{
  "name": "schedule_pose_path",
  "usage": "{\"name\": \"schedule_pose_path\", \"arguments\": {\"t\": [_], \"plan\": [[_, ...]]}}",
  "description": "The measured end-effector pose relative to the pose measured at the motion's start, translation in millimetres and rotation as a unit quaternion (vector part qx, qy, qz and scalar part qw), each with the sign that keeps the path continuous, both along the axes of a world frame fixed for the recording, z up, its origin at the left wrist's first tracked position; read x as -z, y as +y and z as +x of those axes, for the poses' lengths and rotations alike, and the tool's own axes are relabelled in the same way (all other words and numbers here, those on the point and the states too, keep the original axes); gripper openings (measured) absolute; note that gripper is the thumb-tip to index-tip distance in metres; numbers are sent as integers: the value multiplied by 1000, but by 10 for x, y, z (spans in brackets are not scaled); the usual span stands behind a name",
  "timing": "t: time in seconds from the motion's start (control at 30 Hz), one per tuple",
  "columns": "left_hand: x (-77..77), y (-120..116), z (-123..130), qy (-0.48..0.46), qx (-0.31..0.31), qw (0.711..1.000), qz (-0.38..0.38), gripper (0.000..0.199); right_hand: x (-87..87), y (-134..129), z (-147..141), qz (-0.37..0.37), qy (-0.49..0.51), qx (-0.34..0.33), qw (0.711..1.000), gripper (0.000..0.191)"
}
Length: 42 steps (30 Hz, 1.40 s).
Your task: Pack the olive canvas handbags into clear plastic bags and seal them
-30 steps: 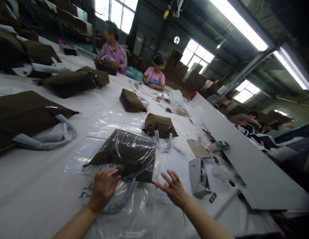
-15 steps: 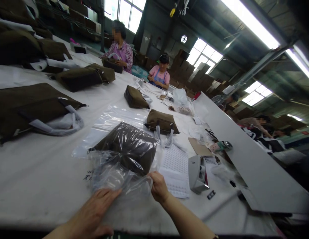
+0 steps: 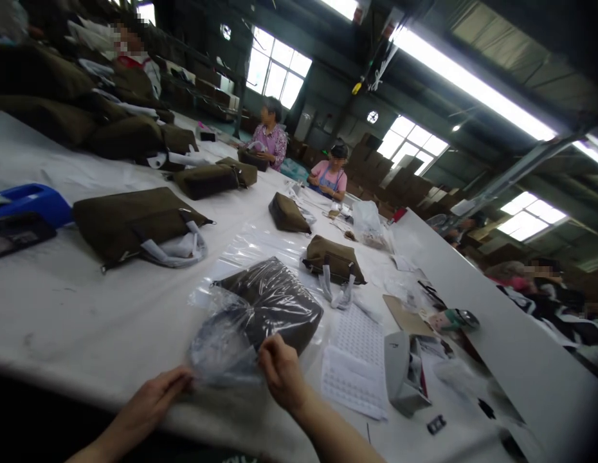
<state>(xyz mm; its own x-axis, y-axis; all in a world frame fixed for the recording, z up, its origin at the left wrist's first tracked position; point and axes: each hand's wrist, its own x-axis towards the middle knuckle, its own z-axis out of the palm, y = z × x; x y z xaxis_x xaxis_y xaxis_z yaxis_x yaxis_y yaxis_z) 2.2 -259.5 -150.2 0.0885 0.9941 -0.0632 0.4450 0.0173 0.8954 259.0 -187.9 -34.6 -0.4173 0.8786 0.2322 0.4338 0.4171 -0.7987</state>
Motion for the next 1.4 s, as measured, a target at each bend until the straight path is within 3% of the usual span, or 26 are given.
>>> {"name": "schedule_pose_path", "arguments": {"t": [0.07, 0.13, 0.23, 0.3, 0.33, 0.4, 0.43, 0.5, 0.6, 0.67, 0.77, 0.83, 0.9, 0.93, 1.03, 1.13, 1.27, 1.33, 1.4], "plan": [[-2, 37, -1, -20, -8, 1000, -16, 32, -57, 191, -154, -30, 9, 38, 999, 9], [-17, 72, 6, -25, -18, 999, -17, 33, -151, 307, -220, -79, 22, 30, 996, 10], [-39, 87, 26, -29, -16, 999, -25, 34, -279, 213, -141, -107, -8, -79, 991, 44], [-47, 70, 37, -27, -19, 999, -29, 33, -282, 3, -32, -19, -66, -179, 981, 67], [-50, 58, 41, -23, -24, 999, -30, 32, -254, -119, 14, 47, -96, -211, 972, 69], [-61, 34, 40, -14, -34, 999, -30, 31, -170, -335, 61, 165, -128, -238, 949, 47], [-67, 25, 34, -11, -35, 999, -29, 32, -130, -408, 57, 200, -130, -234, 943, 31], [-78, 16, 9, -6, -29, 999, -16, 33, -93, -442, 0, 200, -108, -194, 954, 9], [-62, 23, -81, 2, -21, 999, 36, 34, -140, -189, -149, 118, -92, -55, 987, 10], [-31, 41, -179, 5, -23, 998, 57, 36, -163, 106, -253, 83, -130, 14, 988, 12], [-33, 92, -345, 2, -8, 1000, 8, 37, -62, 512, -386, 84, -234, 38, 968, 13], [-120, 153, -396, 33, -61, 997, 14, 35, 71, 661, -449, 97, -289, 46, 951, 12], [-265, 259, -332, 85, -141, 980, 116, 33, 192, 705, -482, 111, -318, 61, 940, 6], [-338, 333, -251, 114, -147, 965, 182, 30, 236, 700, -487, 117, -327, 67, 935, 3], [-424, 625, 111, 209, -15, 922, 324, 27, 300, 659, -473, 147, -357, 67, 920, 9], [-241, 895, 415, 307, 51, 878, 363, 38, 322, 656, -460, 176, -393, 46, 901, 20], [55, 1056, 489, 346, 59, 871, 343, 48, 294, 674, -503, 177, -412, 38, 893, 22], [95, 1074, 458, 350, 60, 871, 340, 49, 221, 653, -485, 164, -369, 31, 914, 25], [86, 1075, 436, 357, 62, 868, 341, 49, 125, 614, -327, 140, -265, 38, 953, 33]]}}
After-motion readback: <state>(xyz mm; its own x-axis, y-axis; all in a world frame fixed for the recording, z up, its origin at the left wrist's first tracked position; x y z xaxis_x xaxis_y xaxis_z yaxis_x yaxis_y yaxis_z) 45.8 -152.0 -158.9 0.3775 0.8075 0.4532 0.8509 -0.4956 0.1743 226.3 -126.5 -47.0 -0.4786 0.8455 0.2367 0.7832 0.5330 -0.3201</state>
